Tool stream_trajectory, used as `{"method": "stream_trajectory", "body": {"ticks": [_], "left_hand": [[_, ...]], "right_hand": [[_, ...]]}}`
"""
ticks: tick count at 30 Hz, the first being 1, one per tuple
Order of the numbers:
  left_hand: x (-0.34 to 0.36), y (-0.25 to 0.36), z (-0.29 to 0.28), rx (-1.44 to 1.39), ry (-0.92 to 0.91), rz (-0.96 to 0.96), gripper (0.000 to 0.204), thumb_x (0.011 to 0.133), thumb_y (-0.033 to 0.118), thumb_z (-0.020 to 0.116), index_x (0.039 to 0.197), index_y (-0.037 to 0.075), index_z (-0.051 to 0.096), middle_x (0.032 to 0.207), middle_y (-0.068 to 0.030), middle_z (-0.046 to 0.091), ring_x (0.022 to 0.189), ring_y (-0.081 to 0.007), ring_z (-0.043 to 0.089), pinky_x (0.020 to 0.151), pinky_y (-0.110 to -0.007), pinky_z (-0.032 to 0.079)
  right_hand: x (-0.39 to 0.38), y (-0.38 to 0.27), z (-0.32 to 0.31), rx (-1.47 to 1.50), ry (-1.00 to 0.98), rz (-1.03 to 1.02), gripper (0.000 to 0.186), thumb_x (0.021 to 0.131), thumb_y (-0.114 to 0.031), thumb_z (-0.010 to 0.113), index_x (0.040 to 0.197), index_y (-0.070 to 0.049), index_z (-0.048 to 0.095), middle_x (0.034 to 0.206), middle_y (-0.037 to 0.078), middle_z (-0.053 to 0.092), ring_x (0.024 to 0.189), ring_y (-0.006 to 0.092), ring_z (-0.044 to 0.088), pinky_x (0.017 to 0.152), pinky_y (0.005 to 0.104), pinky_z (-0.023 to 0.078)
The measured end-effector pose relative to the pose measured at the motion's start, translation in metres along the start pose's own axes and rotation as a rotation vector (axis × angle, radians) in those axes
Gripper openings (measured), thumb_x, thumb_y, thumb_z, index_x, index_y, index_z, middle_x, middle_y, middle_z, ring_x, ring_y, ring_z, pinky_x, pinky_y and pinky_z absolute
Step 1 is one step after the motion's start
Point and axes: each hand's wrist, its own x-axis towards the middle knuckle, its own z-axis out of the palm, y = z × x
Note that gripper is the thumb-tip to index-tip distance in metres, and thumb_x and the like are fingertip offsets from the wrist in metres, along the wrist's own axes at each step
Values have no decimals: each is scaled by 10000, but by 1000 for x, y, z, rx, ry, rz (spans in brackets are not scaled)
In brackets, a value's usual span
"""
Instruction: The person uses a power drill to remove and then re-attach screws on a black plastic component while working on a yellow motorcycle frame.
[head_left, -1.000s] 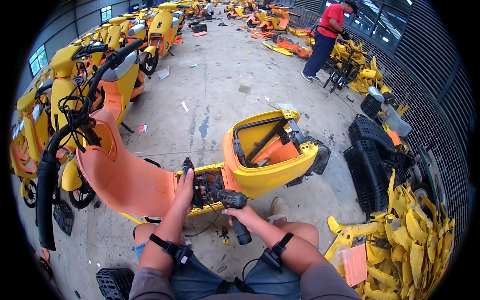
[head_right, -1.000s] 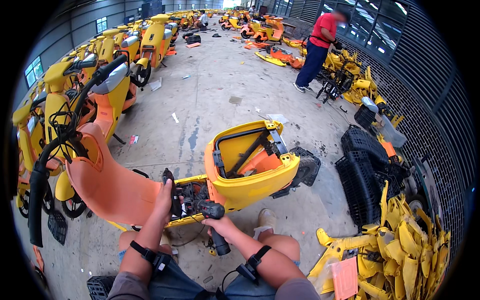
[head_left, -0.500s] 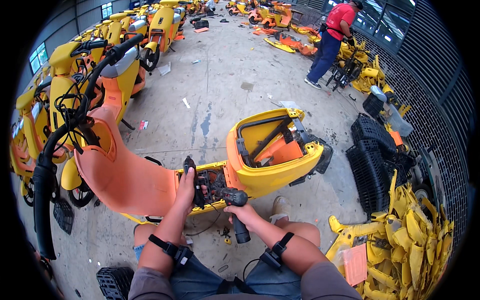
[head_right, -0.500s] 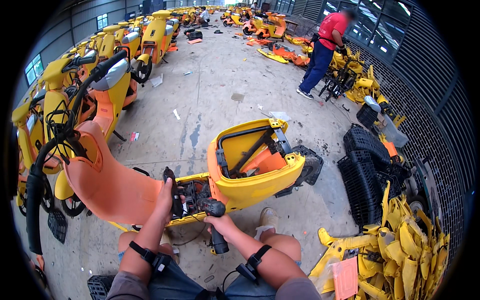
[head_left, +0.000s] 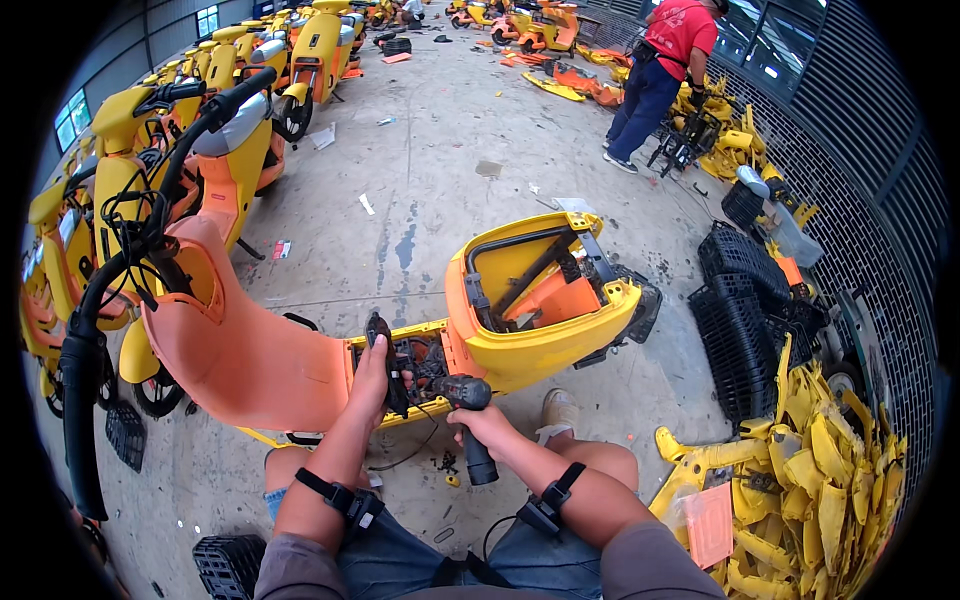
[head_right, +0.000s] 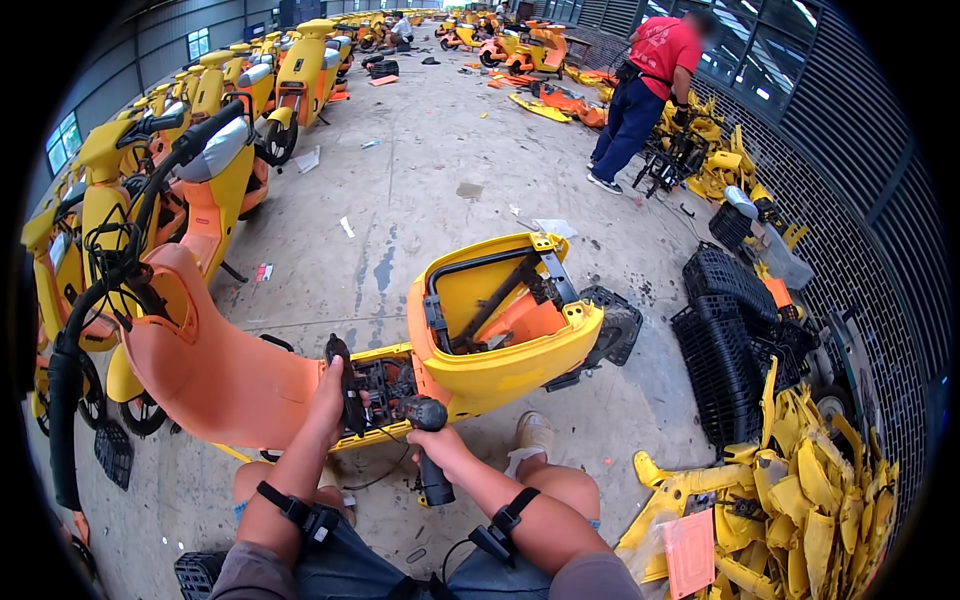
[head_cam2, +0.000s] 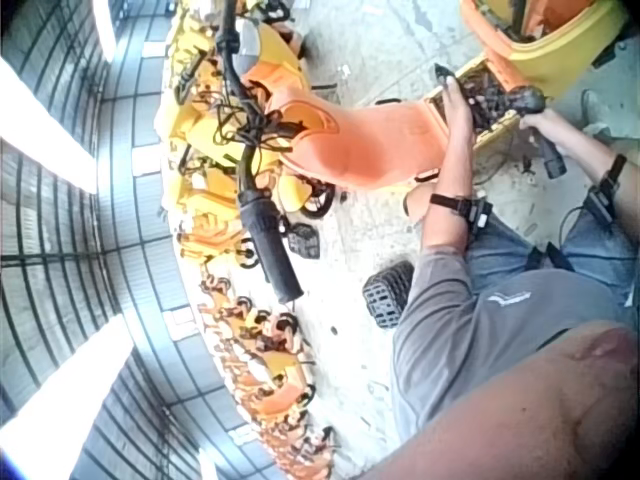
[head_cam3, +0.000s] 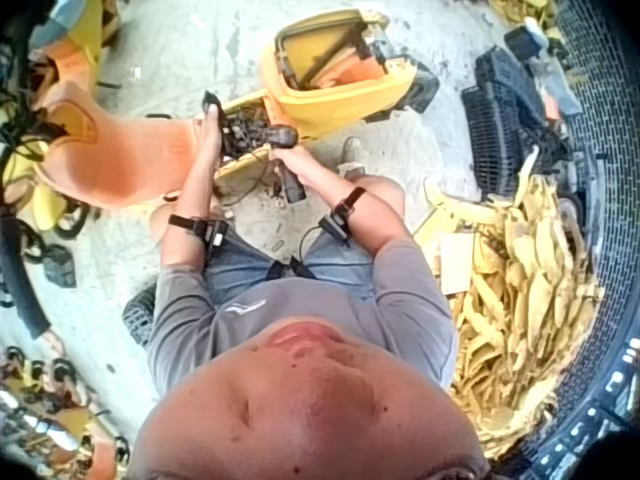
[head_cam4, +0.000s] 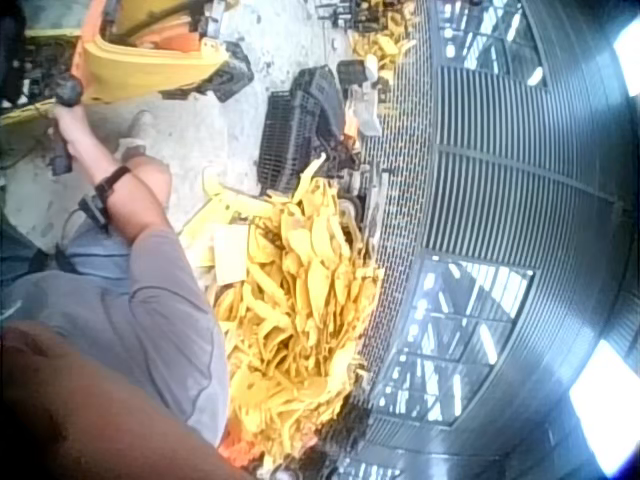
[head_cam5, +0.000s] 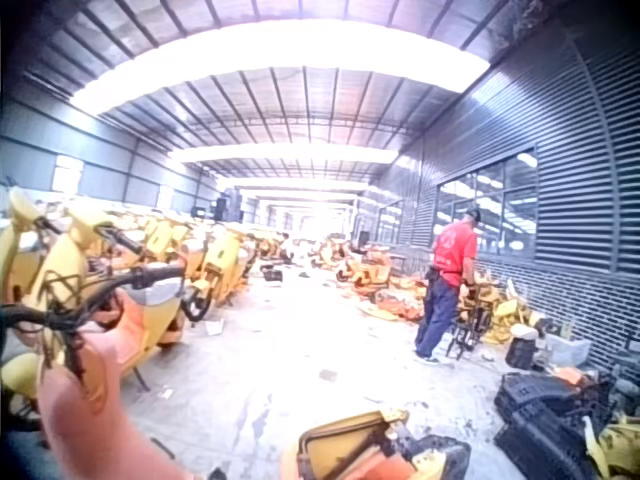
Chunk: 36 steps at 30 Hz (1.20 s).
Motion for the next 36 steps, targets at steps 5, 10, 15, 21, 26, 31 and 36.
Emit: {"method": "stream_trajectory", "body": {"ticks": [5,10,15,21,26,31,36], "left_hand": [[2,-1,0,2,-3,-19,480,985,530,398,1039,70,523,682,-62,580,599,-166,572,569,-309,511],[1,-2,0,9,2,11,473,987,527,397,1051,74,516,683,-60,576,598,-160,571,569,-308,516],[3,-2,-3,35,-2,15,487,984,536,394,1047,68,515,677,-67,576,591,-164,574,564,-306,516],[-2,2,1,23,-15,5,515,980,549,392,1029,52,518,674,-75,580,580,-170,577,551,-303,514],[-3,5,-3,-21,-43,-44,423,996,489,414,1086,83,489,818,-54,589,585,-142,592,494,-320,532],[-11,10,6,7,-21,-7,502,979,544,404,1015,55,513,682,-75,578,579,-159,580,548,-302,524],[-13,12,9,21,5,10,495,977,540,414,1016,57,512,676,-68,570,571,-151,578,541,-301,529]], "right_hand": [[-2,-1,1,-33,15,17,234,787,-145,679,965,-35,574,694,51,580,561,163,600,496,325,493],[-1,0,2,-43,7,15,228,785,-135,681,960,-50,563,736,41,582,562,160,599,500,325,494],[1,1,2,-43,-2,15,234,784,-128,683,968,-57,557,774,41,584,563,158,598,499,324,492],[-4,-5,3,-31,6,17,218,789,-111,698,952,-52,566,768,49,600,565,154,599,518,317,499],[-4,-4,6,-31,8,21,213,794,-107,694,946,-55,554,778,48,598,559,155,597,517,317,498],[1,2,2,-25,4,14,226,791,-114,680,967,-50,553,783,45,588,567,160,598,505,320,487],[-2,0,4,-34,11,14,217,784,-104,686,943,-61,545,783,46,594,567,153,598,507,318,491]]}}
